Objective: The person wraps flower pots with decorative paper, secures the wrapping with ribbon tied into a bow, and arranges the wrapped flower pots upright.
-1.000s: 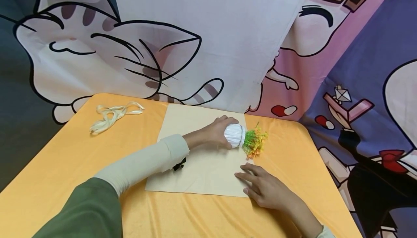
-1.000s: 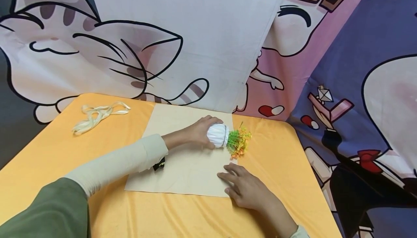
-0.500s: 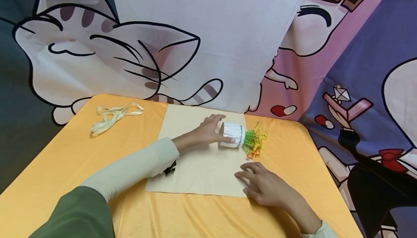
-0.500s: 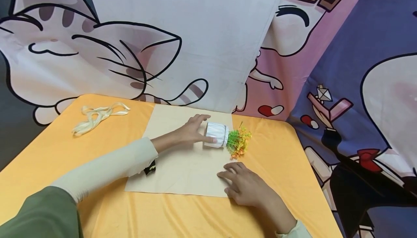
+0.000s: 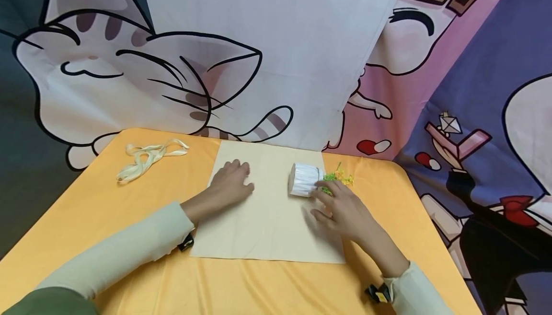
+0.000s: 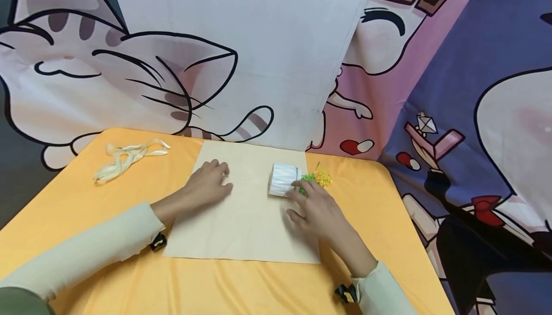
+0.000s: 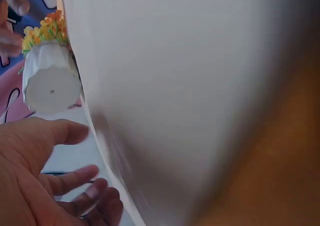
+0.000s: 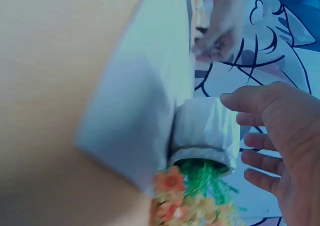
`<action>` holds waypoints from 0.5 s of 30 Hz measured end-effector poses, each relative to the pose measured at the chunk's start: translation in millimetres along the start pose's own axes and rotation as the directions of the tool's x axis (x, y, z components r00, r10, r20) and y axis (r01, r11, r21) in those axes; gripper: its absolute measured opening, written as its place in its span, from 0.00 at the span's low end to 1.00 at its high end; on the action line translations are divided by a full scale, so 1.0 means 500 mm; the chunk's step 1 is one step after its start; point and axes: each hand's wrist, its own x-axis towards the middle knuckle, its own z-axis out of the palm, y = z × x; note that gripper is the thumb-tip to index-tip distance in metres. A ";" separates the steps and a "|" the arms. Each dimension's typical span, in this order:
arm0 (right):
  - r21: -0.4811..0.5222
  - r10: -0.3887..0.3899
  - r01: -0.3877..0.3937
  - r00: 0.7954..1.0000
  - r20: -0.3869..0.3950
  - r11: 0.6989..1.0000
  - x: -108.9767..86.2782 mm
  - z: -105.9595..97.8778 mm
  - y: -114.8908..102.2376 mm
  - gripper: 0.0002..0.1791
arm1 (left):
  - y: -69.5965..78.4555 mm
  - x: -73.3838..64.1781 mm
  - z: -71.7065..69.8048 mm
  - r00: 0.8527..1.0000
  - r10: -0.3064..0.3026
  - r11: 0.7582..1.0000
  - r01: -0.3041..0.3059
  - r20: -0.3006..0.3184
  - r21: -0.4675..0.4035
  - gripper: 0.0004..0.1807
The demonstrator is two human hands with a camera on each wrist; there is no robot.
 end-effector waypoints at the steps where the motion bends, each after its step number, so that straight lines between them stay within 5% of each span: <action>1: -0.011 0.009 -0.009 1.000 0.012 1.000 0.013 0.000 0.002 0.26 | -0.011 -0.007 -0.004 1.000 -0.008 1.000 0.008 0.001 0.027 0.17; 9: 0.037 0.086 -0.092 0.986 0.140 0.995 0.106 0.009 0.020 0.49 | -0.064 -0.054 -0.065 0.981 -0.181 0.980 0.174 0.065 0.099 0.30; 15: 0.035 0.102 -0.113 0.967 0.232 0.993 0.141 0.021 0.034 0.53 | -0.101 -0.061 -0.089 0.945 -0.288 0.956 0.293 0.152 -0.010 0.36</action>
